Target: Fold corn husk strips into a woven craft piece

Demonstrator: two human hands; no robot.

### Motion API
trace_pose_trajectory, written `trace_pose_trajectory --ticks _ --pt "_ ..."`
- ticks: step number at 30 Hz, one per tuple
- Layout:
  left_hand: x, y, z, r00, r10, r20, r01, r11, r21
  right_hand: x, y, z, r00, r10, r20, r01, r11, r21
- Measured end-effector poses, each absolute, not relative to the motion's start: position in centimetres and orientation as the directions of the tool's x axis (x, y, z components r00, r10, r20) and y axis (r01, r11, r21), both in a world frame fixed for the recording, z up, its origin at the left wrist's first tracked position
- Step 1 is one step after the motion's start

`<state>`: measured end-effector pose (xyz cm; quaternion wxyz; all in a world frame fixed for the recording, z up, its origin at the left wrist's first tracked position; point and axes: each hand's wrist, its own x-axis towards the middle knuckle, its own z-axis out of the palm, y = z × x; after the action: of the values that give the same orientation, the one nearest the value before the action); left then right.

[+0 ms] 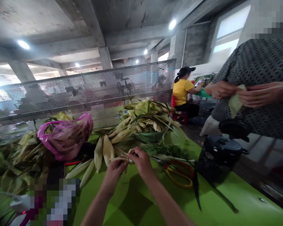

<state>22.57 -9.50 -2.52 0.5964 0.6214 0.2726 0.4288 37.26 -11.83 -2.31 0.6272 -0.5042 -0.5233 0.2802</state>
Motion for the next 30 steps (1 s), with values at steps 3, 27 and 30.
trace_pose_trajectory --ticks 3,27,30 --pt "22.5 -9.4 -3.0 0.463 0.860 0.213 -0.153 -0.159 0.975 37.4 -11.9 -1.9 0.296 0.874 0.385 0.281 0.306 -0.910" --pt "22.5 -9.5 -3.4 0.439 0.896 0.067 -0.206 0.028 0.978 35.2 -13.7 0.8 0.100 0.725 0.682 0.693 0.441 -0.571" --pt "22.0 -9.3 -3.0 0.360 0.933 -0.013 -0.277 0.120 0.953 36.0 -13.5 0.1 0.210 0.827 0.522 0.582 0.323 -0.746"
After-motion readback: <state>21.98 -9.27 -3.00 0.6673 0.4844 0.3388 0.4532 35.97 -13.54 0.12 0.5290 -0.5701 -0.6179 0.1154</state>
